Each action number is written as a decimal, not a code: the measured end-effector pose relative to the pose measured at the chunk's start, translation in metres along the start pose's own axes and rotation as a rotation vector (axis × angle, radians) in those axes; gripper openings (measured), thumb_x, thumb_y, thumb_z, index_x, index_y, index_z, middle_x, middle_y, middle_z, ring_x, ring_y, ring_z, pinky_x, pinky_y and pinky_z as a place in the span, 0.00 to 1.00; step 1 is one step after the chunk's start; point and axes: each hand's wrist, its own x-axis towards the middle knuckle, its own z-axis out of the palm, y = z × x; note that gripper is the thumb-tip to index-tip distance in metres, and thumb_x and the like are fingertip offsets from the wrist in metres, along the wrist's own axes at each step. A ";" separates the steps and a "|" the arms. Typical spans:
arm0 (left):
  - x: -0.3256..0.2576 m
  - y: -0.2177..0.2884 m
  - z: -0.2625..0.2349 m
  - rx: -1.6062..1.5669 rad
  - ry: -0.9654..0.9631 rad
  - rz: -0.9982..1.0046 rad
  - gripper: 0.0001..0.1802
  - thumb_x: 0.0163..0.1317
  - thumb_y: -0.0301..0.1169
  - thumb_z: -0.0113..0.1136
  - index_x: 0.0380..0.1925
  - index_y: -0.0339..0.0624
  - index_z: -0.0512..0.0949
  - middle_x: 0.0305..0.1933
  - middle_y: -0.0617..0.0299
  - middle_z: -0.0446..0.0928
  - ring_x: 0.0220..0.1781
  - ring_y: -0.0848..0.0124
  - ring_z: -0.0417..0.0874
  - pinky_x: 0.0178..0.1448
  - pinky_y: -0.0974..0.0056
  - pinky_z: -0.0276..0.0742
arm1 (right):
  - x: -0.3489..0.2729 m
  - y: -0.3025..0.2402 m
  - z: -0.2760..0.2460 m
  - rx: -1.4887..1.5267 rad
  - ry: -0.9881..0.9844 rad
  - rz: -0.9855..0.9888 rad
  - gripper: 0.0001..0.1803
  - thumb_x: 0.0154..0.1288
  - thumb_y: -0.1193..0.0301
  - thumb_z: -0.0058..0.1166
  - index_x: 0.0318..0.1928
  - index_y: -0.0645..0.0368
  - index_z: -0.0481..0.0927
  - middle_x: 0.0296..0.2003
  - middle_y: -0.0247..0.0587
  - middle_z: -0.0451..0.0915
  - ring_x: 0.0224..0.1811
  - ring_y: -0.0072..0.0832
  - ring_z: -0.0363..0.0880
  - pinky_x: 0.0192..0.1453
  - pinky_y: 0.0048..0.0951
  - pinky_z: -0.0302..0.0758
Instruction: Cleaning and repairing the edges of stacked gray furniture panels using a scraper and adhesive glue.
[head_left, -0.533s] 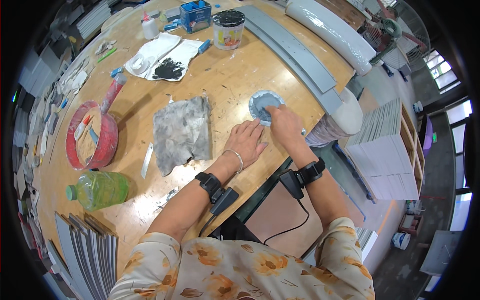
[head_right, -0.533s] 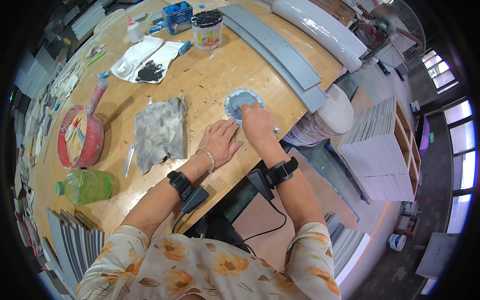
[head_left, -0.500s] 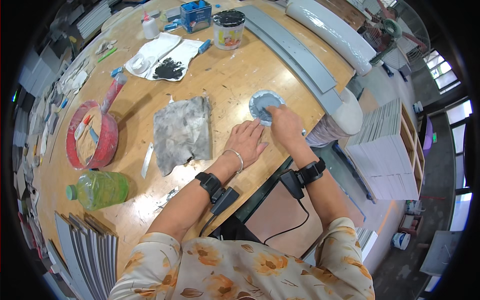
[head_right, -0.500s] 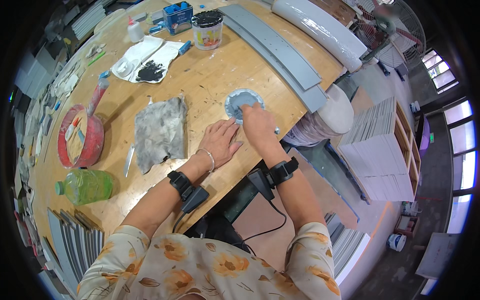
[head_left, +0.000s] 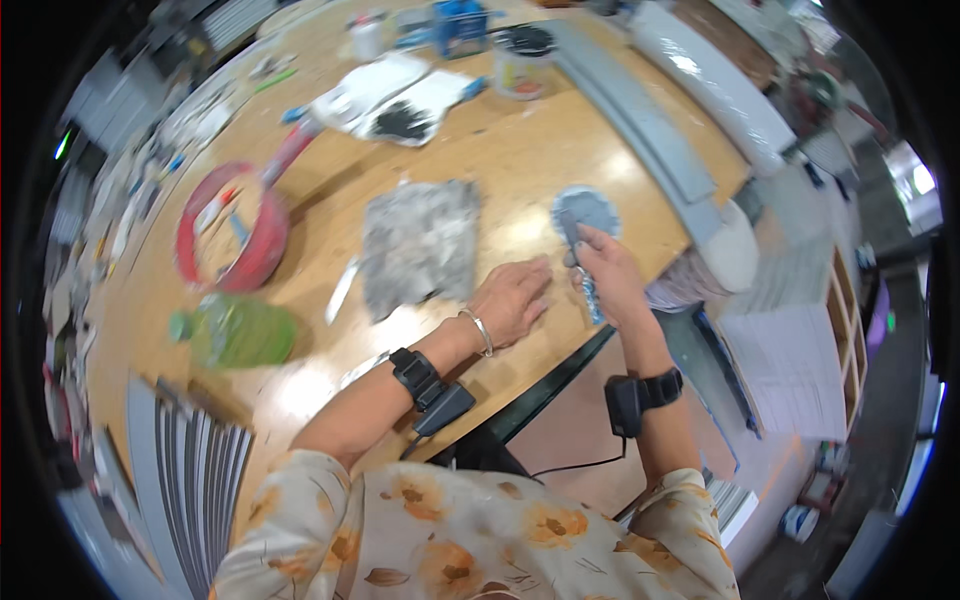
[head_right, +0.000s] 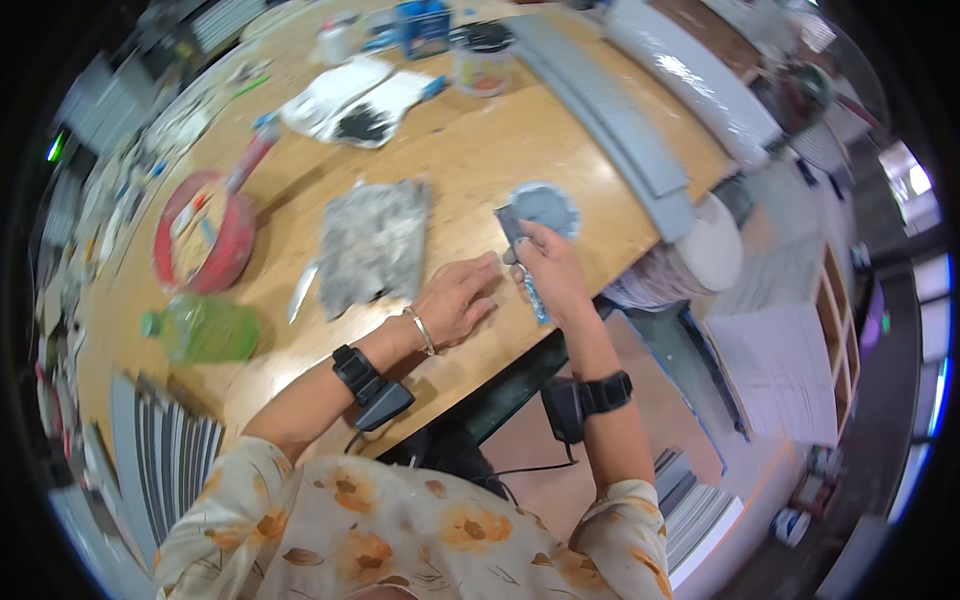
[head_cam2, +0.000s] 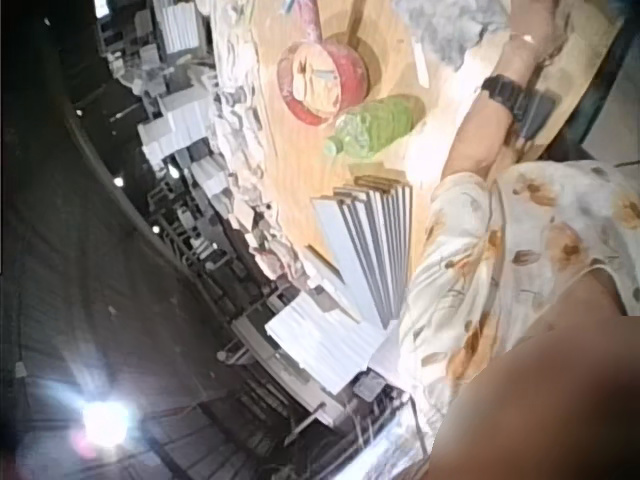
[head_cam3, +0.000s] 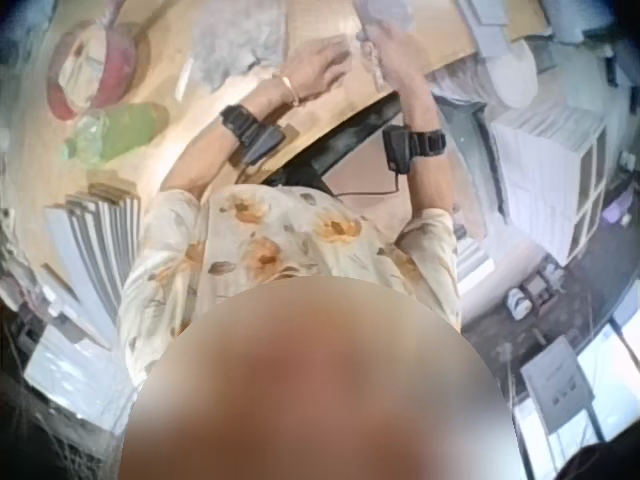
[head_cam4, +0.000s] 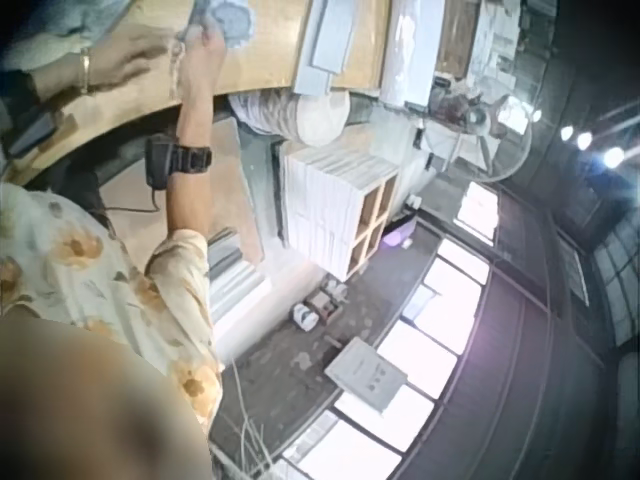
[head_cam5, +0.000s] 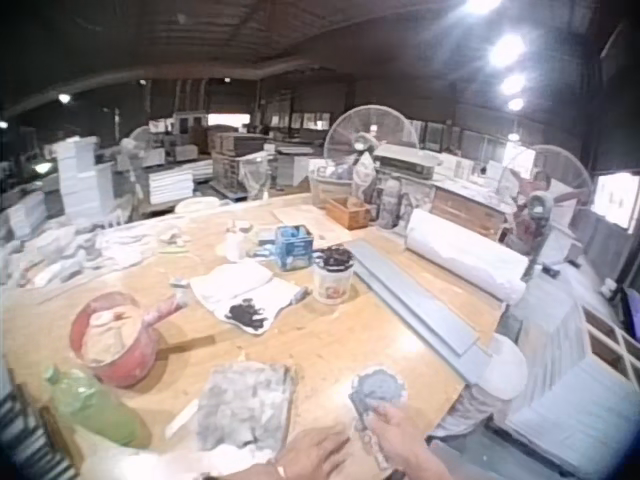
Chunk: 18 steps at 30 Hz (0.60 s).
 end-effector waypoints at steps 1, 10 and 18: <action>-0.017 0.008 -0.016 -0.086 -0.054 -0.038 0.20 0.54 0.30 0.61 0.49 0.39 0.74 0.55 0.51 0.73 0.56 0.53 0.74 0.60 0.54 0.67 | -0.012 -0.005 0.013 -0.007 -0.041 -0.017 0.20 0.67 0.73 0.44 0.58 0.63 0.69 0.30 0.35 0.76 0.23 0.16 0.70 0.26 0.17 0.67; -0.252 0.035 -0.222 0.500 0.591 -0.293 0.16 0.51 0.13 0.56 0.39 0.38 0.79 0.41 0.54 0.80 0.43 0.57 0.80 0.50 0.59 0.73 | -0.067 0.038 0.202 -0.170 -0.837 -0.051 0.22 0.70 0.69 0.42 0.62 0.60 0.67 0.45 0.41 0.78 0.41 0.25 0.75 0.48 0.27 0.72; -0.462 0.055 -0.281 0.885 0.977 -0.887 0.15 0.63 0.22 0.52 0.51 0.37 0.74 0.54 0.51 0.76 0.56 0.61 0.76 0.59 0.63 0.69 | -0.095 0.067 0.343 -0.516 -1.068 -0.404 0.24 0.65 0.74 0.45 0.62 0.55 0.67 0.47 0.51 0.77 0.45 0.40 0.76 0.51 0.33 0.71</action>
